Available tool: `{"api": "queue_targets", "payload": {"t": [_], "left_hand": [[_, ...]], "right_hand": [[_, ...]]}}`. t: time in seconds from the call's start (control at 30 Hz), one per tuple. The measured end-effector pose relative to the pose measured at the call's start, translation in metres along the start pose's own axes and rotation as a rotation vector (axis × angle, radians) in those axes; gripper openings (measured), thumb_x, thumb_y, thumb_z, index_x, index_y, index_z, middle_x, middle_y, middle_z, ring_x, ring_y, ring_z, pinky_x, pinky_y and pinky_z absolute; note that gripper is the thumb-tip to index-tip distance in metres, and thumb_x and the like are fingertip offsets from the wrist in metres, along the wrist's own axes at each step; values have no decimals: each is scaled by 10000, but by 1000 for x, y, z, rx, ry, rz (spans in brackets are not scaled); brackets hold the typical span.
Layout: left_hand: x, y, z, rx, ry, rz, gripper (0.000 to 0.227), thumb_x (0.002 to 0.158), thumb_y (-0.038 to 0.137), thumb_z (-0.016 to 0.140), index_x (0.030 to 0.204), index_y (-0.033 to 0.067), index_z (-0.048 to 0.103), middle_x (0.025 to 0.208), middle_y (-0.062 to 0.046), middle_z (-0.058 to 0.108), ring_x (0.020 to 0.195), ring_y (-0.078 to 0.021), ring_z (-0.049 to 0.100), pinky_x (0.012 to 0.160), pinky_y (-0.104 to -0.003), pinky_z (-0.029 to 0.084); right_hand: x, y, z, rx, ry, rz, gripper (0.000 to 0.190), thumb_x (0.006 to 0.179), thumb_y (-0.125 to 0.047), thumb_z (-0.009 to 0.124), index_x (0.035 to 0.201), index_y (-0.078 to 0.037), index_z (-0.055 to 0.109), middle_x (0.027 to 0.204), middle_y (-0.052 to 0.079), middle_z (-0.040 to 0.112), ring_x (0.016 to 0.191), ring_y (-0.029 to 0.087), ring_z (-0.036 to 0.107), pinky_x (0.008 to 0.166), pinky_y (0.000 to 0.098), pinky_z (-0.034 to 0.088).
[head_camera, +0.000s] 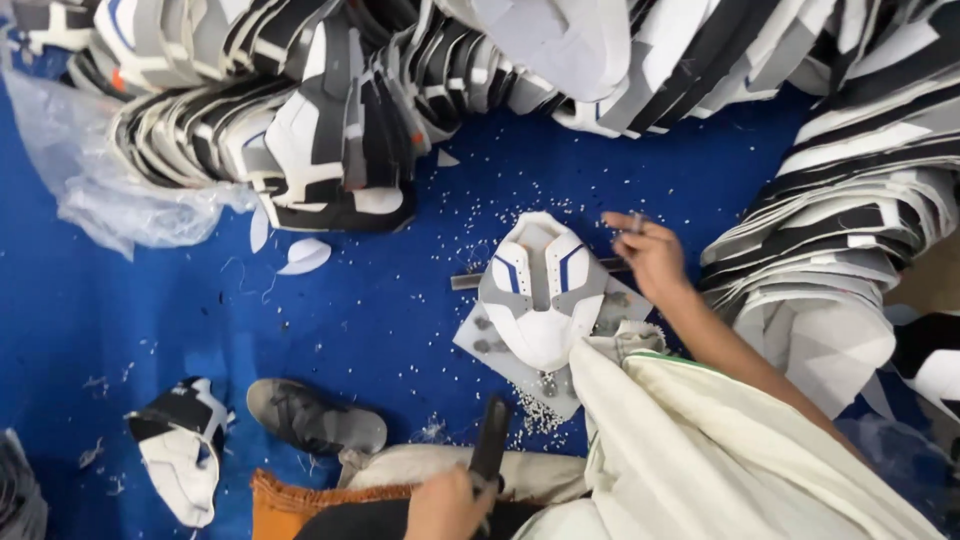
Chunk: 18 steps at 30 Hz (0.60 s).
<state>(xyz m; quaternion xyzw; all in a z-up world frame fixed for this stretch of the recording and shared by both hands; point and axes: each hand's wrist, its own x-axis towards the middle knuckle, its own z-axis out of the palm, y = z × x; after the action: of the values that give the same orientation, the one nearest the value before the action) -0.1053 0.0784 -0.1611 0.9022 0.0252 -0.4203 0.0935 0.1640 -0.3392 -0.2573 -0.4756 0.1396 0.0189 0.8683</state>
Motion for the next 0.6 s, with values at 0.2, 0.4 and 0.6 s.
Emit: {"api": "queue_targets", "payload": {"t": [0.2, 0.4, 0.6], "left_hand": [[107, 79, -135, -86, 763, 223, 619, 795, 438, 754, 1188, -19, 616, 1075, -218, 637, 970, -428, 630, 795, -531, 473], [169, 171, -203, -1284, 771, 628, 338, 933, 179, 767, 1155, -17, 603, 1088, -179, 609, 1020, -270, 580, 892, -440, 498], [91, 96, -209, -2172, 1326, 398, 323, 1042, 259, 604, 1300, 87, 515, 1195, -122, 559, 1109, -253, 545, 946, -416, 455]], "right_hand": [[-16, 4, -16, -508, 100, 113, 313, 1035, -14, 571, 1287, 6, 755, 797, 58, 421, 611, 128, 324, 530, 298, 250], [-9, 19, 31, -749, 34, -48, 348, 905, -11, 557, 1210, -26, 724, 910, -80, 734, 791, 20, 631, 683, 195, 493], [-48, -30, 23, -912, 106, 140, 302, 992, -81, 677, 1263, -140, 795, 932, 221, 670, 751, 173, 511, 708, 368, 415]]}}
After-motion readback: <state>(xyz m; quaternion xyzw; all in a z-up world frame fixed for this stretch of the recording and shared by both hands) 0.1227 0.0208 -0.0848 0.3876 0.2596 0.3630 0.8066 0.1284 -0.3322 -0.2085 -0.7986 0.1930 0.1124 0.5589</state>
